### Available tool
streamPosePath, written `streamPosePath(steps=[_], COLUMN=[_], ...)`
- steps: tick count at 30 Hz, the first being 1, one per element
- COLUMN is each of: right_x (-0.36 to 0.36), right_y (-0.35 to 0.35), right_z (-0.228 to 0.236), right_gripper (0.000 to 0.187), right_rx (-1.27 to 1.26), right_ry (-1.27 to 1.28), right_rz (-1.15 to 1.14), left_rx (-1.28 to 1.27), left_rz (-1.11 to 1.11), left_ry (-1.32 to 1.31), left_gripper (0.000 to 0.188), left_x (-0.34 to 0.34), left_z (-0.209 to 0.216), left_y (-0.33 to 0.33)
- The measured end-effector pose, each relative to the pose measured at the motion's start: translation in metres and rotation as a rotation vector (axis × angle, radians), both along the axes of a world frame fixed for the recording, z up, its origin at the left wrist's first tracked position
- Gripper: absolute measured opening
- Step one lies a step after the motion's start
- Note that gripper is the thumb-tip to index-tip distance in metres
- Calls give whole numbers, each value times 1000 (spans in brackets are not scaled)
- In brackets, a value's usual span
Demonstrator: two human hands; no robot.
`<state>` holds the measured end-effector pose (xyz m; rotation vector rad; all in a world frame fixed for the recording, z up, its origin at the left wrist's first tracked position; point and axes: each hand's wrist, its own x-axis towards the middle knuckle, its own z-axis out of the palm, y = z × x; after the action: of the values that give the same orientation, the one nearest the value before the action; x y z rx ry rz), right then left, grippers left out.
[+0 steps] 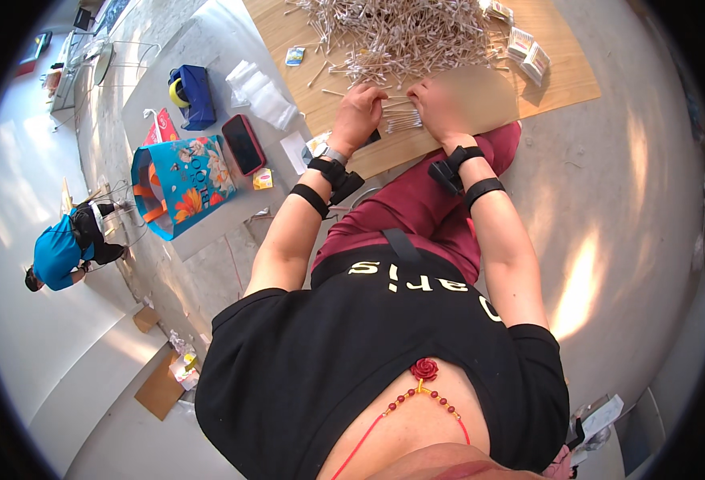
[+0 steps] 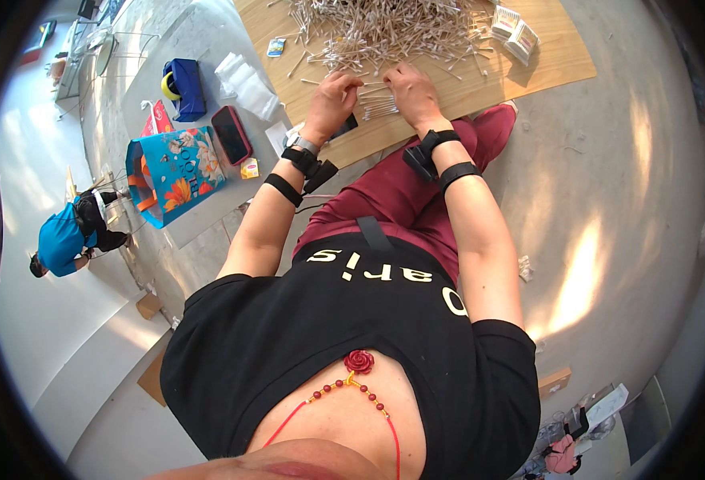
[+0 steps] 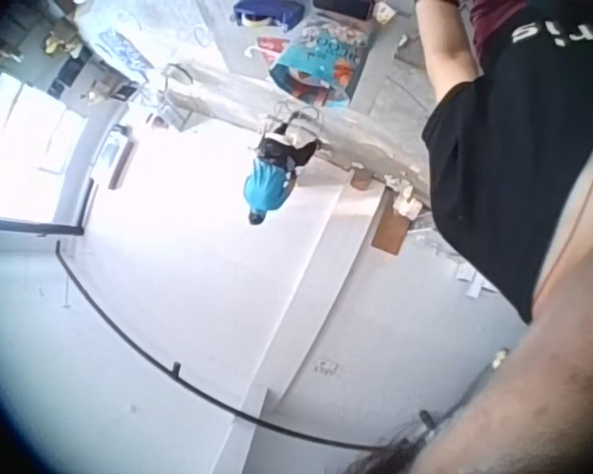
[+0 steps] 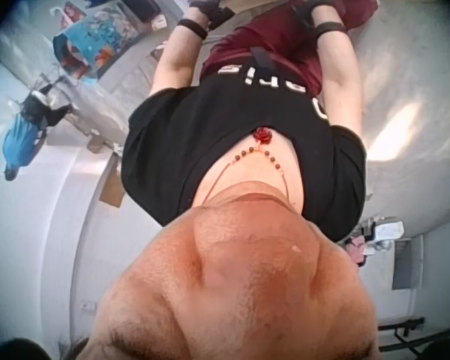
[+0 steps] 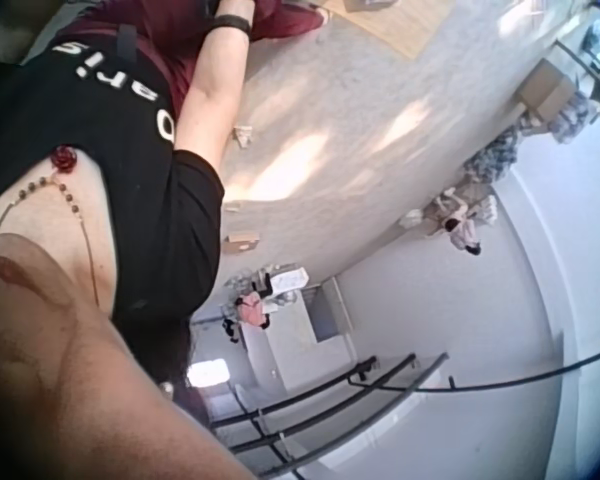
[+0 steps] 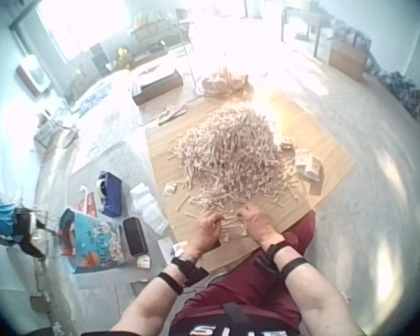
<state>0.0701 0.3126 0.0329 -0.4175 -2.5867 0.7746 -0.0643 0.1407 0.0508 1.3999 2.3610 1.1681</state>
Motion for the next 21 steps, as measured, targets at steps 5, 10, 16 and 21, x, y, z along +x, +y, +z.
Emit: streamPosePath(steps=[5,10,16,21], right_x=[2,6,-7,-15], right_y=[-4,2,18,26], right_z=[3,2,7,-4], right_gripper=[8,9,13,16], right_rx=[-1,-29,119,150], right_ry=[-10,1,-47,-119], right_rz=[42,11,-225,-256], left_rx=[-88,-62,13,-25], left_rz=[-37,-61,35,68], left_ry=[23,15,29,39], left_gripper=[14,13,14,15], left_x=[11,13,10,10], left_z=[0,-1,5,6], left_y=[-9,-11,7,18])
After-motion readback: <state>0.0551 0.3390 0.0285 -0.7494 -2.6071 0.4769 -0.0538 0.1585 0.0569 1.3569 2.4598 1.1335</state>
